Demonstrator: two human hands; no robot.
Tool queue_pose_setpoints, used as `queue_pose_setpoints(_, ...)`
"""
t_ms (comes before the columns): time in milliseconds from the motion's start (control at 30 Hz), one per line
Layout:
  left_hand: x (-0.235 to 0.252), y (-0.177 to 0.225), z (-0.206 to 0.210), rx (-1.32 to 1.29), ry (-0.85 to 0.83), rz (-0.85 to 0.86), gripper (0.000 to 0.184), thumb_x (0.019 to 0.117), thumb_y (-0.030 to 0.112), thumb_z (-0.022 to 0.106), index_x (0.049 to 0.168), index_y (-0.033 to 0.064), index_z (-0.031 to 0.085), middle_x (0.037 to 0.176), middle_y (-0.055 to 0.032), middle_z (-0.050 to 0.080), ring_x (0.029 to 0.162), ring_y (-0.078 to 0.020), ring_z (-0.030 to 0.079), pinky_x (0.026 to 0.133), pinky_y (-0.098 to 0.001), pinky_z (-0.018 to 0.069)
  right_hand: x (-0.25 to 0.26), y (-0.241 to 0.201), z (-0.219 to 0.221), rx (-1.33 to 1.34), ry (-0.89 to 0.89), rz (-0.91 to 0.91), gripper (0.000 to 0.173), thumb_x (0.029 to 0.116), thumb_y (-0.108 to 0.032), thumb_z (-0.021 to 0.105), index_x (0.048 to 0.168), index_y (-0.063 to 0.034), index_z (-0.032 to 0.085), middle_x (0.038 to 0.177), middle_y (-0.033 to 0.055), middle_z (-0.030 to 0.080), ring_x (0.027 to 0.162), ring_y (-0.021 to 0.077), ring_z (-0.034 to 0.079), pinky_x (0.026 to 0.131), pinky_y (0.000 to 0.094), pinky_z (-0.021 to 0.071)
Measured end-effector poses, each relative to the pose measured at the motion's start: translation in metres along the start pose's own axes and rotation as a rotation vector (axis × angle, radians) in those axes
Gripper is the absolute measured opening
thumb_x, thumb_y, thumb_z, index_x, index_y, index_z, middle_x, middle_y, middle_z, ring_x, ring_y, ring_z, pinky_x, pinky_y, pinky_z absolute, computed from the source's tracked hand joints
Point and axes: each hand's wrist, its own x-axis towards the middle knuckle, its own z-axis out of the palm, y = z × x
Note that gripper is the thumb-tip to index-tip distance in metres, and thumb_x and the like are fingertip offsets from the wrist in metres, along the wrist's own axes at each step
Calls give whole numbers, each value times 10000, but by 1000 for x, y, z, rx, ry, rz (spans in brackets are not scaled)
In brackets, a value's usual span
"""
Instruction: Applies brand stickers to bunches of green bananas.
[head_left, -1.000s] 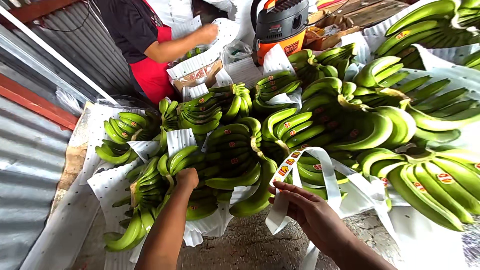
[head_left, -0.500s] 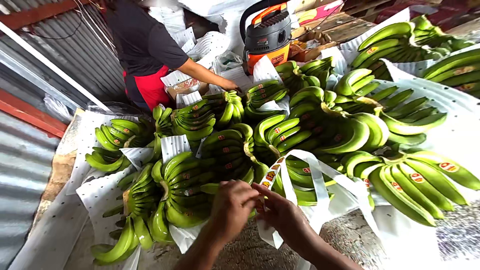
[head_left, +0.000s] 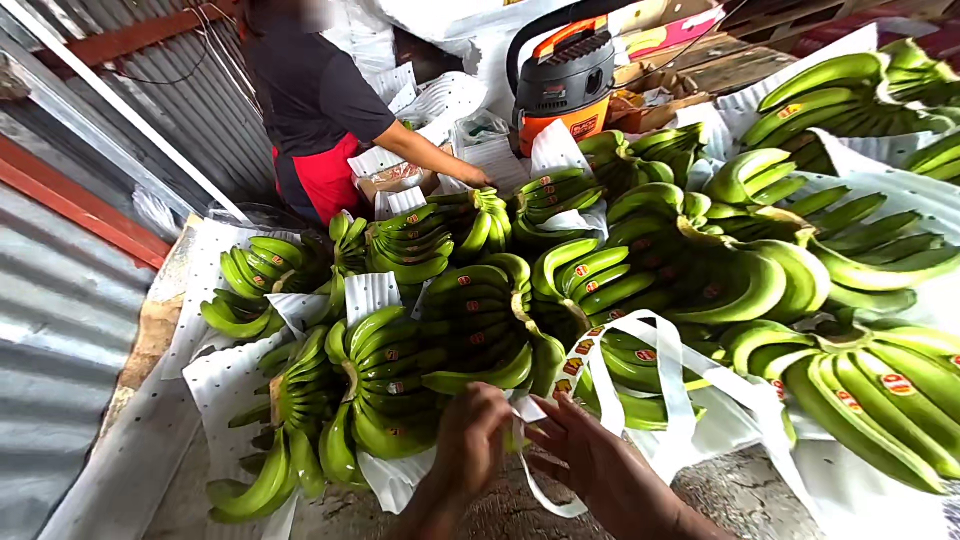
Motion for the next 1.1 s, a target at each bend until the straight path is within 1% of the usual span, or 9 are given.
queue_pose_setpoints(67,21,-22,-21,-33,17,-396,198,982,73,612,1047,-110,648,986,-190,699,916,-244,704,834,-388,595,3,-1,-3,23,119,-59,511,1120,-394,273,1395,-44,524,1129,80,704,1015,196,695,866,396,571)
queue_pose_setpoints(167,50,-99,-43,124,135,-808,398,987,115,634,1310,-97,540,1067,-257,698,953,-370,708,857,-543,571,3,-5,-7,80,202,-107,446,1122,-323,320,1361,-29,555,1087,91,708,935,194,707,816,374,588)
queue_pose_setpoints(300,77,-162,-55,496,72,-1003,243,984,125,622,1165,-35,650,1050,-240,709,1037,-411,691,902,-587,535,-2,-8,-9,100,199,-121,415,1119,-258,319,1346,-22,574,1124,101,710,935,193,715,822,359,596)
queue_pose_setpoints(633,125,-163,-62,915,-378,-1181,464,980,87,582,1428,1,496,1256,-225,676,1186,-394,657,934,-566,539,-24,-25,-36,59,139,-190,424,1113,-183,251,1351,-6,554,1162,75,732,977,168,729,878,343,595)
queue_pose_setpoints(733,122,-136,-71,792,-377,-1050,441,989,64,557,1423,-9,520,1274,-258,658,1203,-435,637,960,-608,514,-36,-26,-46,-28,87,-254,320,1028,28,407,1280,5,602,1118,56,746,942,145,734,846,319,610)
queue_pose_setpoints(833,101,-58,-53,152,-252,-836,355,982,148,651,1268,-59,612,1174,-249,677,1091,-368,676,967,-543,541,-41,-20,-46,-105,-91,-435,417,914,142,537,1272,-45,639,1147,13,732,953,134,725,828,318,622)
queue_pose_setpoints(967,22,76,-2,-890,-261,-578,434,1008,224,600,1332,-54,519,1056,-33,724,965,-95,696,896,-315,570,-64,-27,-29,-318,-227,-749,529,873,151,626,1384,27,565,1310,41,673,1088,100,690,937,297,594)
queue_pose_setpoints(1033,-14,112,-7,-1082,-308,-610,702,920,435,720,1421,22,454,1081,13,740,964,-73,711,882,-297,587,-72,-31,-27,-483,-303,-904,589,886,96,650,1447,95,471,1450,133,572,1232,102,624,1022,293,552)
queue_pose_setpoints(1100,-39,125,-38,-952,-156,-724,585,885,325,759,1361,43,572,959,26,739,803,-68,704,716,-266,604,-73,-35,-32,-631,-393,-1020,624,925,-20,682,1497,49,443,1522,161,503,1352,130,539,1088,313,506)
